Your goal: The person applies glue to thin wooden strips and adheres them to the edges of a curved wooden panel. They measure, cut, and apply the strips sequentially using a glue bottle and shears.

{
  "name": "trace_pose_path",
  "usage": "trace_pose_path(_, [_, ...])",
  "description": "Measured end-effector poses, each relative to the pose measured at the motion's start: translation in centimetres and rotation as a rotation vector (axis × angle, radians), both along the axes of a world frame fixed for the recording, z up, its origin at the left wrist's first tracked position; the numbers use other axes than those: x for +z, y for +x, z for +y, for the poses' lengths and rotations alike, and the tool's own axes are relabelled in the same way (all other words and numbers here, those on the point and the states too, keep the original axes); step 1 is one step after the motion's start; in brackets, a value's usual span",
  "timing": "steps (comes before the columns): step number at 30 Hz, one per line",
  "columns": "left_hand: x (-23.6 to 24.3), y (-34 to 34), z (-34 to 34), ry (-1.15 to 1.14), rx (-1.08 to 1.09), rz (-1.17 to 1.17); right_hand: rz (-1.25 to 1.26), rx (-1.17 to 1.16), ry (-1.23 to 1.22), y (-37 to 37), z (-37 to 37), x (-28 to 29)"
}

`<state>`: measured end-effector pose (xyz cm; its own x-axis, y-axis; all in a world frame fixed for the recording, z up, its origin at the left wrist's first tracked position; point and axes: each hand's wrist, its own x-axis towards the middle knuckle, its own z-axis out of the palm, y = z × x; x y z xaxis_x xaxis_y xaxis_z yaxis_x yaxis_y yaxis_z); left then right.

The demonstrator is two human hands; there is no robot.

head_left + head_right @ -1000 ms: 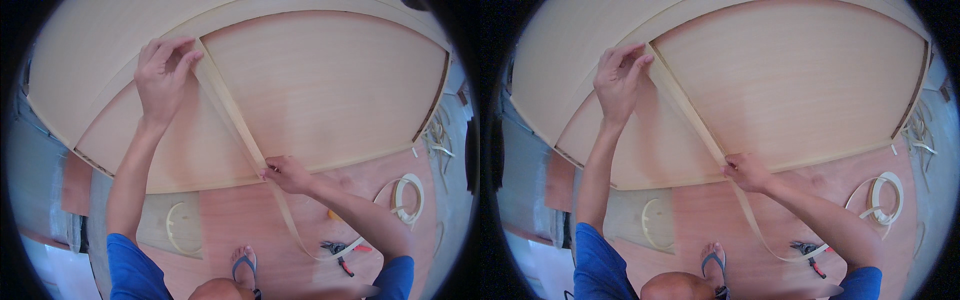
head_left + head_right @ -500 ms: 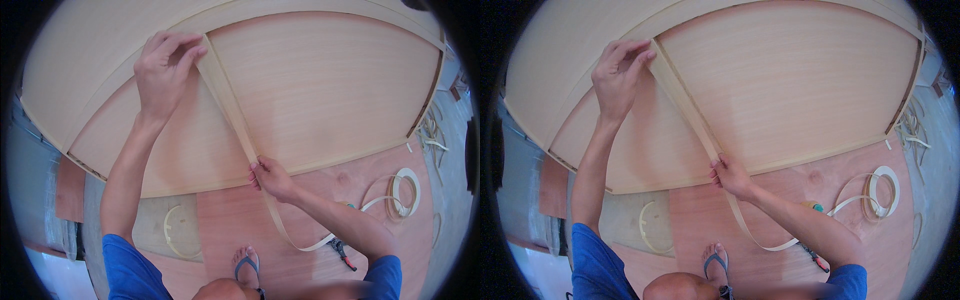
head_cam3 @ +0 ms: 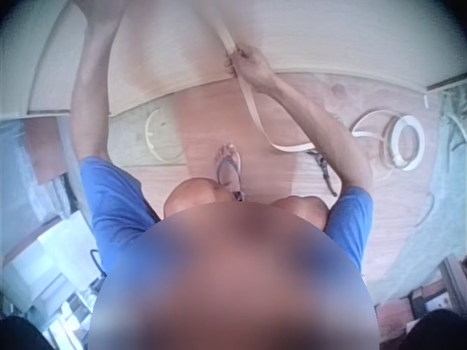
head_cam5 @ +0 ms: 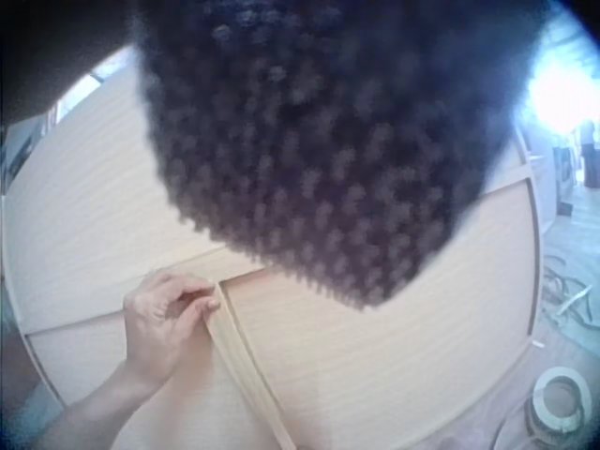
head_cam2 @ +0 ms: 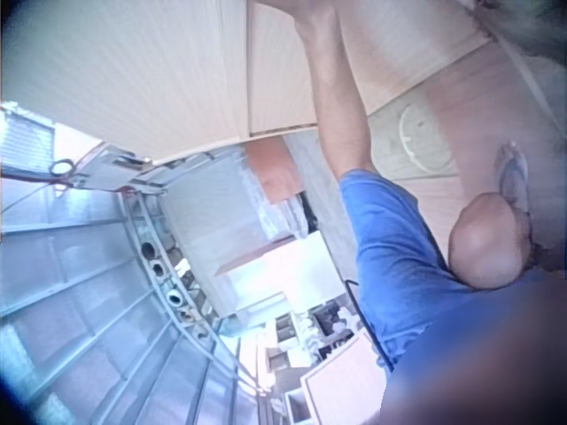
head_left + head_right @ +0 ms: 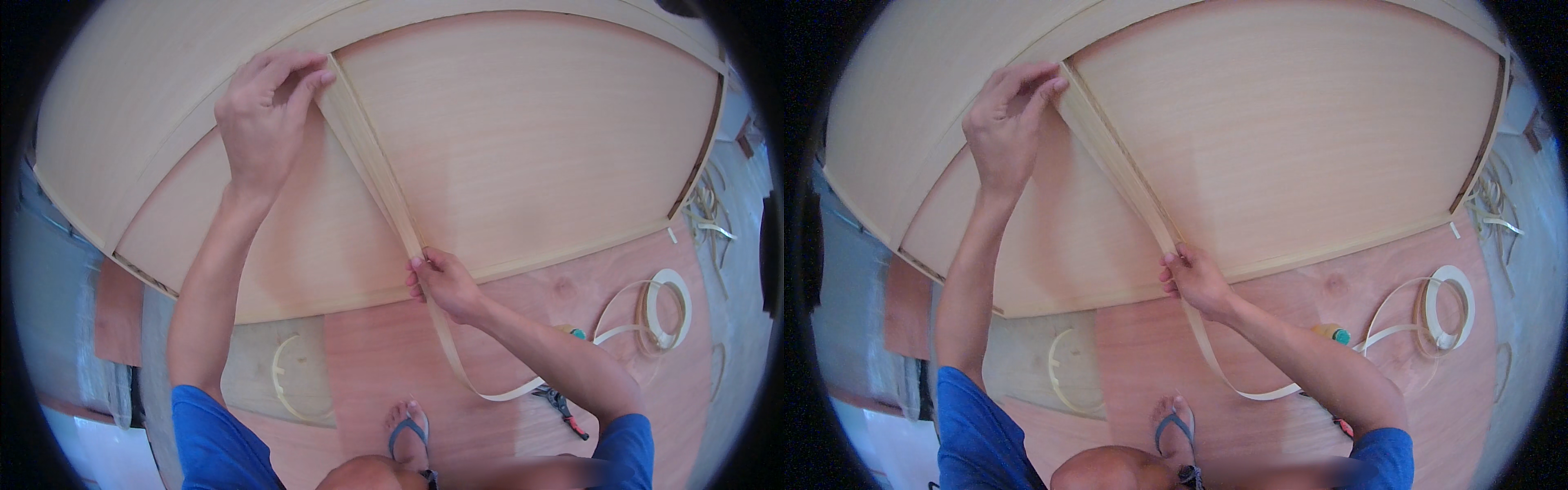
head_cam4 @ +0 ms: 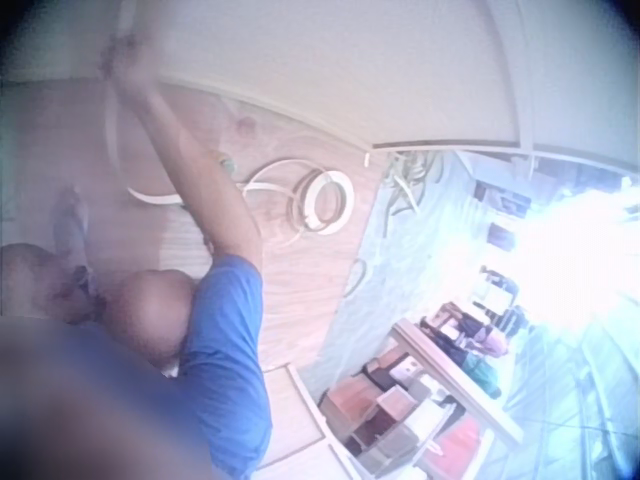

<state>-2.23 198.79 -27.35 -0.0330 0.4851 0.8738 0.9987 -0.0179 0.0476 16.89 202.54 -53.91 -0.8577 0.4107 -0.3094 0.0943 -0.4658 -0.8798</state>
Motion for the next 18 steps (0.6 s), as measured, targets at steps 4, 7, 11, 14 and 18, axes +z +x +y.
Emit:
trace_pose_path(4, [-0.07,-0.06,0.05,-0.004,-0.012,0.003,-0.006,0.023,0.026,0.13,0.21,0.00])
trace_pose_path(7, [-0.12,-0.05,0.26,-0.001,-0.030,-0.016,0.010,0.022,0.019,0.21,0.24,-0.09])
trace_pose_path(11, [-0.19,-0.24,0.51,0.011,-0.054,-0.053,0.004,0.022,-0.008,0.17,0.30,-0.19])
trace_pose_path(14, [-0.32,-0.57,0.54,0.017,-0.057,-0.098,0.003,0.022,0.006,0.11,0.29,-0.36])
trace_pose_path(18, [-0.41,-0.58,0.52,0.017,-0.049,-0.156,0.039,0.019,0.008,0.16,0.30,-0.71])
